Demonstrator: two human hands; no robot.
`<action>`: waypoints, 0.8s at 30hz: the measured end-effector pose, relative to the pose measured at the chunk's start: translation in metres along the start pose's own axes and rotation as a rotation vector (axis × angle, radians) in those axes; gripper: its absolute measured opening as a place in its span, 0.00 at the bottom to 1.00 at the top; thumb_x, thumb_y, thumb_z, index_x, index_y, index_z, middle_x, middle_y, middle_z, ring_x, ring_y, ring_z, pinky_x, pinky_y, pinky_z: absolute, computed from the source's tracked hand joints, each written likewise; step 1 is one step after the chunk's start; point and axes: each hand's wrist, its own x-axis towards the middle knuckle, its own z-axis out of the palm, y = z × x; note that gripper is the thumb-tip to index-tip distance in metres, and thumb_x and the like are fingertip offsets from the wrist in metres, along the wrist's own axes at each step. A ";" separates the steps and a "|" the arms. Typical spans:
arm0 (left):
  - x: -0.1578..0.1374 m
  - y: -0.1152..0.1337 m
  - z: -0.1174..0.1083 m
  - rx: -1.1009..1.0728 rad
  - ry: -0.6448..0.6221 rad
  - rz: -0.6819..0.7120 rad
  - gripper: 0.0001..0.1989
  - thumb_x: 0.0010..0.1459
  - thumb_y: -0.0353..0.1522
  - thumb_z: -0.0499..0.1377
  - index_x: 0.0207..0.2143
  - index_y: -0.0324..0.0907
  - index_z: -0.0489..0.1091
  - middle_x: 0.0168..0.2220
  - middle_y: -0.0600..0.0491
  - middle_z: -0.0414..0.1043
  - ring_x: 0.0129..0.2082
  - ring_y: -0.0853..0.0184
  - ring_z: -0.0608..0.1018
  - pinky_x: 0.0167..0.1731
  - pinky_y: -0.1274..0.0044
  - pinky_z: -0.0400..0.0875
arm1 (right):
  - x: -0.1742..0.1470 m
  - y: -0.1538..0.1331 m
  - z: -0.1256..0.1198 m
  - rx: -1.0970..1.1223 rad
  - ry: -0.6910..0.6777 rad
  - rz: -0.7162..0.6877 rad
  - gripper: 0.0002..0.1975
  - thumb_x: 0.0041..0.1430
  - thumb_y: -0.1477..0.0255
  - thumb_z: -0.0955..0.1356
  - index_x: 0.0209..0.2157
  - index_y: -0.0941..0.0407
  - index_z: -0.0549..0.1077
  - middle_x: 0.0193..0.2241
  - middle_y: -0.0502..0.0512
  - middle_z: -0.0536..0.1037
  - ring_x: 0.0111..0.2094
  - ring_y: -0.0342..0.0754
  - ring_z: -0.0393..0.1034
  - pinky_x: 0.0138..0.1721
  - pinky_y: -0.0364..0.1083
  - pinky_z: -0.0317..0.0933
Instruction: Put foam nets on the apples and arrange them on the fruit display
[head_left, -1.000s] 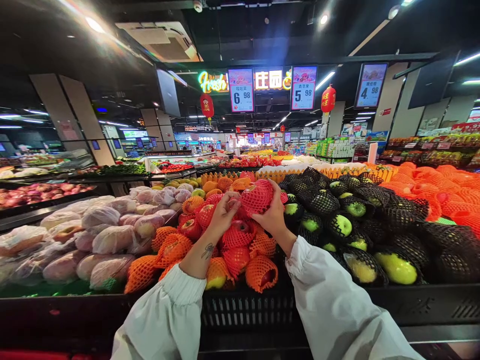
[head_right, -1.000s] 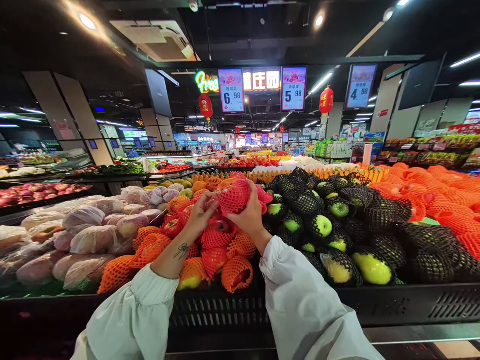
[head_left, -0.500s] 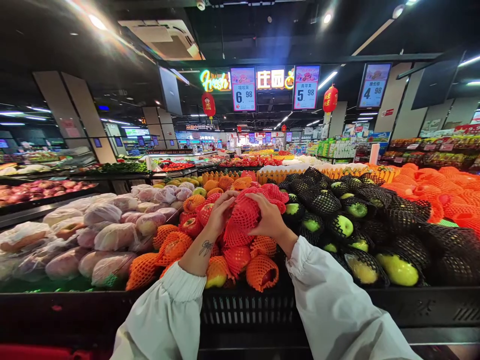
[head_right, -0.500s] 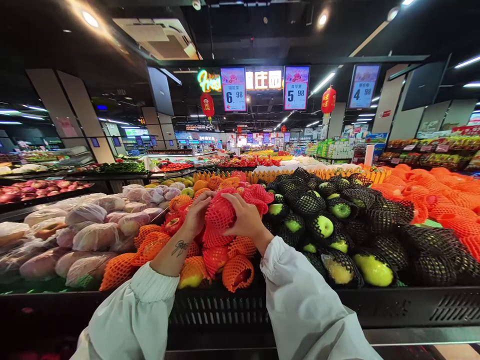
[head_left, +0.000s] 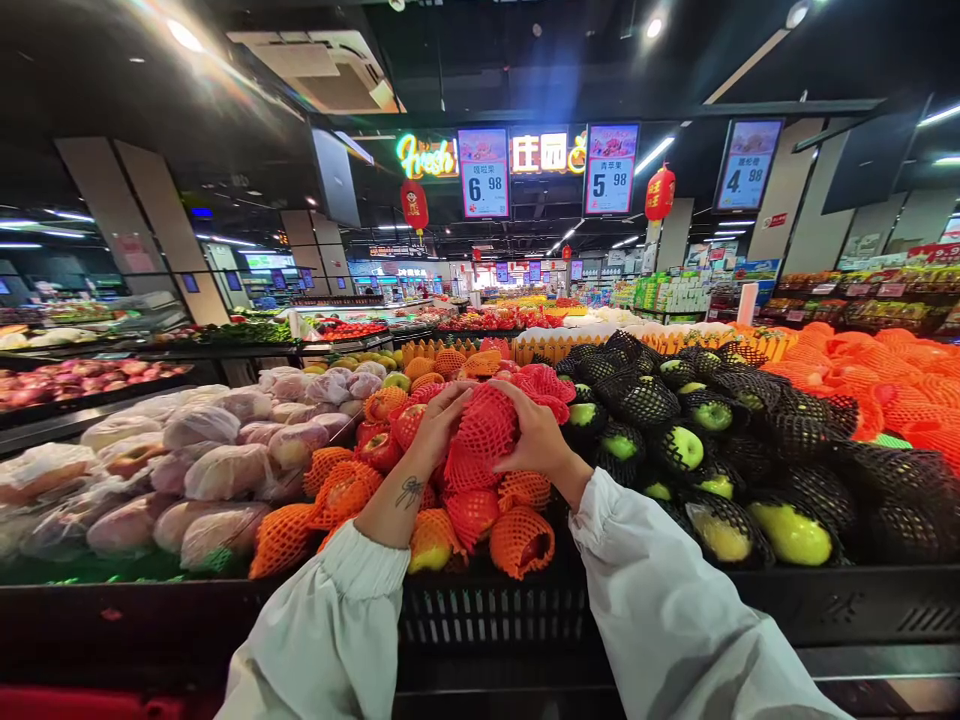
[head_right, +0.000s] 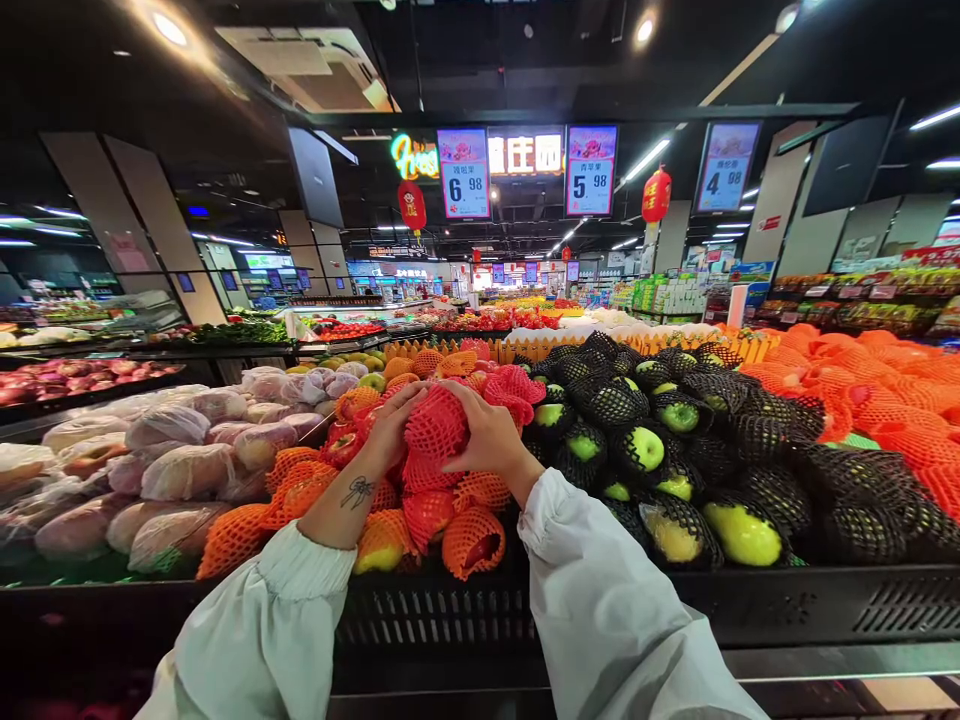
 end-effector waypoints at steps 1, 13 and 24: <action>0.001 -0.001 -0.001 0.025 0.016 -0.003 0.23 0.47 0.49 0.72 0.35 0.42 0.76 0.36 0.52 0.80 0.39 0.61 0.80 0.37 0.74 0.72 | 0.000 0.000 0.000 -0.006 -0.004 0.003 0.56 0.39 0.63 0.80 0.69 0.54 0.58 0.66 0.66 0.70 0.64 0.65 0.70 0.61 0.61 0.69; 0.007 -0.006 -0.006 0.229 0.147 0.192 0.16 0.52 0.44 0.70 0.32 0.42 0.74 0.29 0.56 0.74 0.29 0.68 0.73 0.31 0.77 0.66 | 0.000 -0.001 0.004 0.217 0.093 0.014 0.57 0.34 0.60 0.82 0.66 0.53 0.61 0.64 0.65 0.72 0.63 0.66 0.70 0.63 0.60 0.66; 0.001 -0.001 0.001 0.034 -0.007 -0.045 0.28 0.44 0.54 0.74 0.34 0.42 0.75 0.31 0.56 0.76 0.29 0.70 0.75 0.28 0.79 0.69 | 0.008 -0.005 0.007 0.777 0.206 0.230 0.44 0.43 0.53 0.80 0.57 0.51 0.61 0.53 0.60 0.79 0.54 0.58 0.77 0.59 0.56 0.70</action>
